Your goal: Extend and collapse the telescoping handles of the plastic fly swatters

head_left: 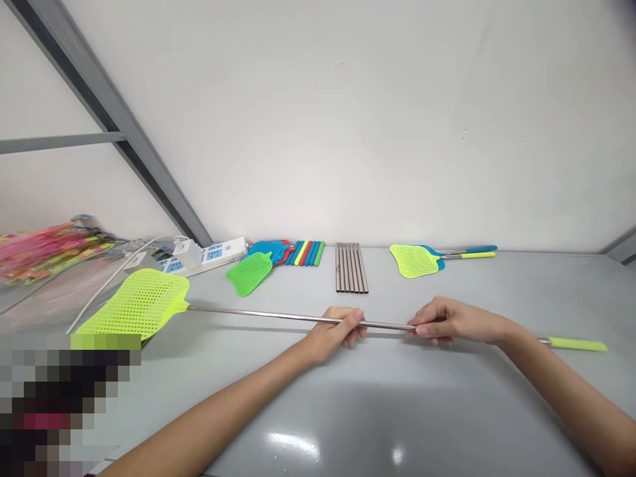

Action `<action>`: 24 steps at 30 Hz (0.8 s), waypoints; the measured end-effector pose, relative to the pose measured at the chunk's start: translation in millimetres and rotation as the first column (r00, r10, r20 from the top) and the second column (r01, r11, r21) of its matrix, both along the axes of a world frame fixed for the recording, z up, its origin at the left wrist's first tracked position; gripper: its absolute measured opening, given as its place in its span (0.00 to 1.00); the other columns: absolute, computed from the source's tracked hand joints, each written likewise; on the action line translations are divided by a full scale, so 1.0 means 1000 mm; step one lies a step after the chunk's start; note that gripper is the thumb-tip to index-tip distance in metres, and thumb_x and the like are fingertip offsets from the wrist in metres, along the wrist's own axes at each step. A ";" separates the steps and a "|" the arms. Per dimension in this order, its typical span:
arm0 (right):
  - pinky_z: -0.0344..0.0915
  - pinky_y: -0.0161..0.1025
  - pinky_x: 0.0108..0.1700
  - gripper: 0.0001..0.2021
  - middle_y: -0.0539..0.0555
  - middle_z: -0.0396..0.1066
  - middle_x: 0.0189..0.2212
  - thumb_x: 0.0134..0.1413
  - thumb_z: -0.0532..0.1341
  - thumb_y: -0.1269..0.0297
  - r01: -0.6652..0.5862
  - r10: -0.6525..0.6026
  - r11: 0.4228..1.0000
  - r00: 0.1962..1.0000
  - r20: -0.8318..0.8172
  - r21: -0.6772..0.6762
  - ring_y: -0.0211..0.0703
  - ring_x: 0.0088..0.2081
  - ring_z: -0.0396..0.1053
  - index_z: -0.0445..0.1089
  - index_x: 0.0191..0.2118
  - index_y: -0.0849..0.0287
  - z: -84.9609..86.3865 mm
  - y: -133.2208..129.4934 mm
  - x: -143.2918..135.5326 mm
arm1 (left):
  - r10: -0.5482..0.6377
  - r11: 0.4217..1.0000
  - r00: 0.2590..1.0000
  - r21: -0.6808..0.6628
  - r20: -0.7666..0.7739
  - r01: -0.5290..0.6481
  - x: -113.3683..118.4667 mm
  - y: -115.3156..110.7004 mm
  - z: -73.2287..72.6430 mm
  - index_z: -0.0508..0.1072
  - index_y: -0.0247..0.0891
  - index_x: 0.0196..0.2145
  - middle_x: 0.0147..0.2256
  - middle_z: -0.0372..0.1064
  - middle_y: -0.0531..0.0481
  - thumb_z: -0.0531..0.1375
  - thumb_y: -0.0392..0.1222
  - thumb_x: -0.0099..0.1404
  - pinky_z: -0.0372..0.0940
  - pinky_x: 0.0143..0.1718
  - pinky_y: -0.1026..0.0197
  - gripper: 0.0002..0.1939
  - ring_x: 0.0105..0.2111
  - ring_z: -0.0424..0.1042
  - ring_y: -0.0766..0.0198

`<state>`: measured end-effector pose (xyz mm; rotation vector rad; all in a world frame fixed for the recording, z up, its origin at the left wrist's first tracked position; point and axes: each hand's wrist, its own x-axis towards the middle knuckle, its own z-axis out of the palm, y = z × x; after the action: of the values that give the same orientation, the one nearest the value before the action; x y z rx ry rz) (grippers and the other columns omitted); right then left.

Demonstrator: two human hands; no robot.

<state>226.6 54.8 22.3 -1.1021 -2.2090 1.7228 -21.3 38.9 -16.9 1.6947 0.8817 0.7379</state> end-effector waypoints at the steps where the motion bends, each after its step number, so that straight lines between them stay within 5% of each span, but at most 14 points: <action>1: 0.53 0.32 0.23 0.17 0.53 0.61 0.25 0.47 0.57 0.54 0.007 -0.007 1.000 1.000 0.015 -0.018 0.35 0.25 0.56 0.72 0.32 0.65 -0.001 0.003 0.005 | 0.023 1.000 0.999 -0.017 0.027 -0.023 -0.001 0.001 0.000 0.67 0.32 0.21 0.14 0.55 0.54 0.42 0.52 0.63 0.52 0.21 0.68 0.25 0.18 0.56 0.71; 14: 0.55 0.34 0.29 0.14 0.54 0.65 0.28 0.48 0.57 0.57 0.008 0.003 0.995 0.994 0.109 -0.095 0.36 0.27 0.56 0.73 0.32 0.64 -0.005 0.021 0.053 | 0.254 0.966 0.940 -0.099 0.228 -0.237 -0.008 0.008 -0.007 0.62 0.34 0.16 0.09 0.47 0.57 0.42 0.53 0.61 0.48 0.18 0.66 0.26 0.12 0.49 0.72; 20: 0.57 0.34 0.30 0.15 0.55 0.65 0.31 0.47 0.58 0.56 0.056 -0.043 0.991 0.993 0.106 -0.120 0.37 0.29 0.58 0.70 0.35 0.63 -0.003 0.017 0.042 | 0.083 0.985 0.991 -0.161 0.107 -0.065 -0.002 0.008 -0.002 0.59 0.35 0.13 0.09 0.43 0.58 0.42 0.54 0.62 0.45 0.16 0.67 0.28 0.11 0.46 0.73; 24: 0.54 0.32 0.24 0.18 0.51 0.61 0.23 0.48 0.56 0.54 -0.028 0.040 0.991 0.995 0.095 -0.129 0.33 0.22 0.55 0.69 0.38 0.64 -0.006 0.009 0.011 | -0.010 0.991 1.000 -0.135 -0.006 0.010 -0.001 0.006 0.002 0.62 0.33 0.15 0.10 0.48 0.57 0.43 0.54 0.62 0.45 0.18 0.67 0.27 0.13 0.48 0.74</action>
<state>237.8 63.8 16.5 -1.2077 -2.2129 1.8860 -22.0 44.8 -15.3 1.5811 0.9069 0.6515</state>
